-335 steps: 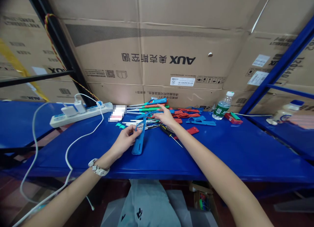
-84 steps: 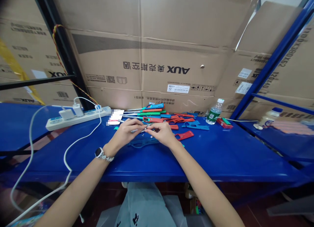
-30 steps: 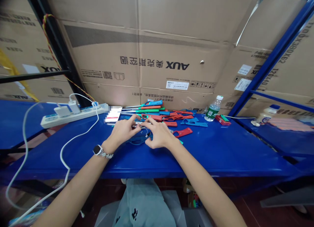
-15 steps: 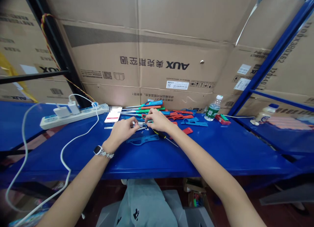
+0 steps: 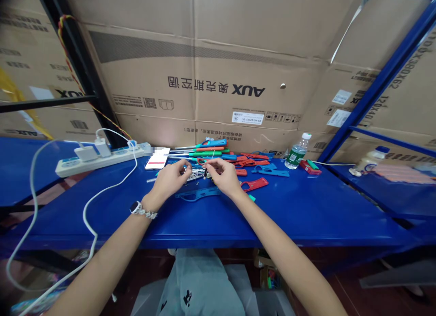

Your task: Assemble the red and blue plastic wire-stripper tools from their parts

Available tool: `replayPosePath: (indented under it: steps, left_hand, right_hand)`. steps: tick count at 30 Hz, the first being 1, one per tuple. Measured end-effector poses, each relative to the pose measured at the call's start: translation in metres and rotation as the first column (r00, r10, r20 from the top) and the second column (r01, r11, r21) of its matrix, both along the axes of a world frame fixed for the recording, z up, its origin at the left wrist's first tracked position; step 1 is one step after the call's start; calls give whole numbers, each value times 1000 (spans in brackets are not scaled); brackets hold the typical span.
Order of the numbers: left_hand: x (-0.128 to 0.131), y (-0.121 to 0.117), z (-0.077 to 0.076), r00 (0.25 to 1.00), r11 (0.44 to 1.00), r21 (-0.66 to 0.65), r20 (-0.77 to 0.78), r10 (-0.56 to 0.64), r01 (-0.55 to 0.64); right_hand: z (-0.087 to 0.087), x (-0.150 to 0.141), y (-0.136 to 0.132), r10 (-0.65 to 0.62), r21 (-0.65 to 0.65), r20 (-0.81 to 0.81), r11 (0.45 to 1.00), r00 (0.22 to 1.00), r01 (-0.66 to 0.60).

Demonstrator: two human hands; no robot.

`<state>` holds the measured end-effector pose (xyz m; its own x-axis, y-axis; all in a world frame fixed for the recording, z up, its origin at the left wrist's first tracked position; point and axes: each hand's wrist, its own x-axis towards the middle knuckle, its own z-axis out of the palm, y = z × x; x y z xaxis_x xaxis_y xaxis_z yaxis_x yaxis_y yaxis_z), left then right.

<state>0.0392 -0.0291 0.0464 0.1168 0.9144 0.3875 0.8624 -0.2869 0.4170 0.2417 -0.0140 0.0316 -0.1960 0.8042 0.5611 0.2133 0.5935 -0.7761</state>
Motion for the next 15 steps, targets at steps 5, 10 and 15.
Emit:
replayPosePath:
  steps: [5, 10, 15]
  left_hand:
    - [-1, 1, -2, 991, 996, -8, 94, -92, 93]
    - [-3, 2, -5, 972, 987, -4, 175, -157, 160]
    - [-4, 3, -7, 945, 971, 34, 227, -236, 235]
  right_hand:
    - [-6, -10, -1, -9, -16, -125, 1000, 992, 6]
    - [-5, -7, -7, 22, -17, -44, 1000, 999, -23]
    - [-5, -3, -10, -9, 70, 28, 998, 1000, 7]
